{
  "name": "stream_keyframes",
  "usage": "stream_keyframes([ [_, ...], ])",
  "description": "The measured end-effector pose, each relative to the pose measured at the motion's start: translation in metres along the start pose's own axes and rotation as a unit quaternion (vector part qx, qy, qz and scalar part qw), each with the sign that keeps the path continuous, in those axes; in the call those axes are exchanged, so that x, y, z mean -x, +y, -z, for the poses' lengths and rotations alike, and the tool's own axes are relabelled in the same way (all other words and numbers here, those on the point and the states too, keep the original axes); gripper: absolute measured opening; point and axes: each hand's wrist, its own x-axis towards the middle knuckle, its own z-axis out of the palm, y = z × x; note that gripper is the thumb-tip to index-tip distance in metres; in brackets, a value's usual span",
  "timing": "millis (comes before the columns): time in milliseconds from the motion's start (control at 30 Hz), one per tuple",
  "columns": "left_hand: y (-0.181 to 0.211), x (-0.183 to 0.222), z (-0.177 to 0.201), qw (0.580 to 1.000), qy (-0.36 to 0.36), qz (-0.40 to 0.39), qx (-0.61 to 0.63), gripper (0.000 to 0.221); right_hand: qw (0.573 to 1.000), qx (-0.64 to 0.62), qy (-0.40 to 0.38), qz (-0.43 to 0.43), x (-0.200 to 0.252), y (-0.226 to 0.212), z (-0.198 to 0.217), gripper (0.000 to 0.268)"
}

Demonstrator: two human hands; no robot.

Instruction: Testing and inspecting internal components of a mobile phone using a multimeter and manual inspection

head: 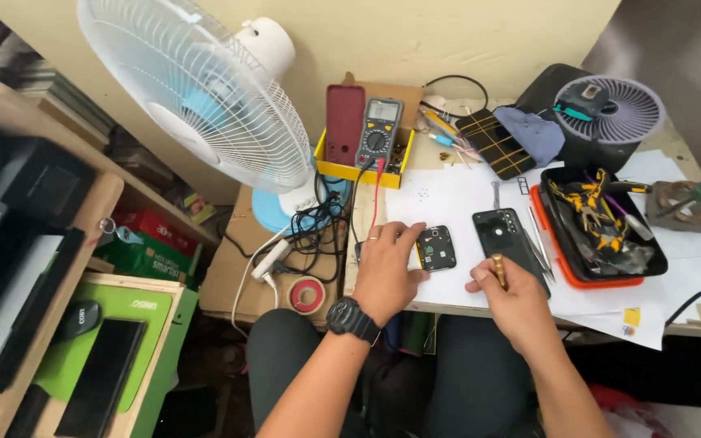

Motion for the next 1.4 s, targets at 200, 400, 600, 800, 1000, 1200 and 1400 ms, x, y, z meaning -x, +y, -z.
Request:
stream_keyframes([
  [200,0.002,0.003,0.002,1.000,0.005,-0.012,0.008,0.092,0.998,0.056,0.007,0.020,-0.015,0.013,-0.002,0.013],
  [400,0.003,0.005,0.003,1.000,0.009,-0.011,0.013,0.091,0.992,0.071,0.011,0.107,-0.024,0.036,-0.012,0.011],
  [600,-0.003,0.001,-0.001,1.000,-0.002,-0.010,0.010,0.090,0.960,0.176,0.031,0.218,-0.026,0.030,-0.026,0.015],
  [800,-0.012,0.003,-0.007,1.000,-0.017,-0.014,0.021,0.087,0.928,0.243,0.019,0.280,-0.029,0.022,-0.032,0.019],
  [1000,-0.020,0.003,-0.010,0.999,-0.016,-0.017,0.031,0.085,0.898,0.300,0.035,0.319,-0.023,0.021,-0.036,0.020],
  [1200,-0.019,0.005,-0.005,0.999,-0.014,-0.024,0.038,0.082,0.890,0.330,0.012,0.315,-0.027,0.023,-0.036,0.025],
  [1400,-0.019,0.005,-0.004,0.999,-0.009,-0.028,0.043,0.080,0.866,0.343,0.030,0.363,-0.031,0.036,-0.037,0.023],
])
